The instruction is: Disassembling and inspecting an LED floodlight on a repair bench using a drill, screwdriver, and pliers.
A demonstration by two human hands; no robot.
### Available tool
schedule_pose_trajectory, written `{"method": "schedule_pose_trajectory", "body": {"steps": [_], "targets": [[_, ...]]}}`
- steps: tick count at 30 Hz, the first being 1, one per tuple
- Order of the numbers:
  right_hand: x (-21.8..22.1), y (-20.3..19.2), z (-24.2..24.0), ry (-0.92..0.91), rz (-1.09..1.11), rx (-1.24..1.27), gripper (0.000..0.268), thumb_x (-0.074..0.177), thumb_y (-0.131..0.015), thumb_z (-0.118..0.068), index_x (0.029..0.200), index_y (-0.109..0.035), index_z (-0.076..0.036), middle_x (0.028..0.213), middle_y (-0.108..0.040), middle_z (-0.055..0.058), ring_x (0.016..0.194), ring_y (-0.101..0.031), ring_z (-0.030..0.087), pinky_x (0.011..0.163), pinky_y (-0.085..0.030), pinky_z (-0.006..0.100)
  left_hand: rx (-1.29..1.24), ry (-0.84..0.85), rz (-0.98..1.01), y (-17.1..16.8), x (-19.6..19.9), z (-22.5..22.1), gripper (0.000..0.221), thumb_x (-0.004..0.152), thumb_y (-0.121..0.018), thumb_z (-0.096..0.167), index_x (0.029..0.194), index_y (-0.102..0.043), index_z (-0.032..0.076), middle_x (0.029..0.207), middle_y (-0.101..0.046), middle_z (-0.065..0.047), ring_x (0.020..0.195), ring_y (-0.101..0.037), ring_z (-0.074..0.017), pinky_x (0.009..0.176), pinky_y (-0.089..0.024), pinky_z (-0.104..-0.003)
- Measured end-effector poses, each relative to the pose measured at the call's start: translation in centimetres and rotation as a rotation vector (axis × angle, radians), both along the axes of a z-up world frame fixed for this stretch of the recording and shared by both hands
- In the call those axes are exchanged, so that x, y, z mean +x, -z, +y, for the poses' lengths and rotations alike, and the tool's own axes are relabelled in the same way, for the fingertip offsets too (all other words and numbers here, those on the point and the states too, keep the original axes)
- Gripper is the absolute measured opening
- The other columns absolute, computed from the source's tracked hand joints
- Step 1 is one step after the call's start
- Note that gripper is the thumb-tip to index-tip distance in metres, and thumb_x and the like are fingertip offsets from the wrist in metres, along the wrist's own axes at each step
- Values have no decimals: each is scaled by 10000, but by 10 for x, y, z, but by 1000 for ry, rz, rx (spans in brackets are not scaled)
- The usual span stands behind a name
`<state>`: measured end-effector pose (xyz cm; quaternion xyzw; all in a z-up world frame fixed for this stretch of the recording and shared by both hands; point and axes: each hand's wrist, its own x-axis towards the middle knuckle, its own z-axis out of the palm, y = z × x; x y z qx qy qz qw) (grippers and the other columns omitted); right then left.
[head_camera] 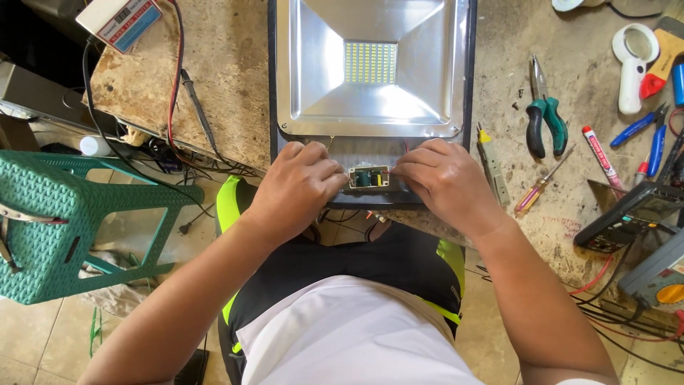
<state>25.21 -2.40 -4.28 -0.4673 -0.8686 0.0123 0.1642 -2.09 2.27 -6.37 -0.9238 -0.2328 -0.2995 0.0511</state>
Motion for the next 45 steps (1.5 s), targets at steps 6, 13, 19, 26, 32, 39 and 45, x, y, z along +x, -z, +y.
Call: {"method": "schedule_pose_trajectory", "body": {"steps": [6, 13, 19, 26, 32, 39, 45], "targets": [[9, 23, 7, 8, -55, 29, 70, 987, -688, -238, 990, -746, -198, 975, -708, -65, 1012, -643, 155, 848, -522, 331, 8, 10, 34, 8, 1, 7, 145, 887, -725, 126, 757, -670, 159, 734, -639, -10, 846, -583, -229, 761, -427, -374], [7, 6, 11, 28, 68, -87, 85, 1010, -675, -216, 1001, -752, -181, 985, -696, -37, 1006, -648, 187, 851, -501, 355, -29, 0, 38, -7, 2, 5, 99, 887, -737, 111, 814, -716, 174, 760, -665, -5, 828, -583, -212, 797, -431, -375], [5, -14, 10, 23, 227, -189, 42, 997, -688, -173, 1001, -729, -171, 990, -687, -21, 995, -666, 226, 844, -504, 381, -17, 6, 32, -12, 0, 7, 96, 869, -749, 131, 800, -695, 170, 765, -660, -14, 842, -586, -216, 808, -434, -376], [2, -16, 10, 23, 359, -213, 61, 975, -709, -82, 987, -728, -139, 968, -699, 2, 962, -698, 245, 872, -522, 394, -134, -35, 2, -4, -2, 5, 20, 892, -697, 168, 911, -698, 171, 859, -686, -13, 914, -595, -219, 826, -436, -376], [0, -12, 11, 13, 440, -236, 100, 954, -723, -52, 1004, -722, -139, 969, -694, 22, 993, -708, 265, 895, -530, 414, -299, -78, -56, -27, 0, -6, 420, 750, -791, 361, 1112, -685, 176, 871, -672, -17, 899, -586, -244, 881, -408, -441], [-3, -2, 12, 16, 356, -206, 91, 940, -747, -52, 977, -735, -134, 961, -699, 12, 978, -718, 247, 894, -542, 397, -232, -113, -147, -10, 3, -10, 267, 798, -820, 347, 1003, -734, 199, 836, -653, 4, 858, -559, -228, 914, -407, -453], [-7, 3, 11, 31, 369, -211, 104, 948, -731, -24, 984, -735, -122, 954, -693, 25, 983, -715, 255, 915, -545, 401, -272, -144, -177, -8, 1, -12, 287, 807, -823, 373, 992, -747, 167, 840, -654, -8, 864, -558, -219, 945, -390, -471]]}}
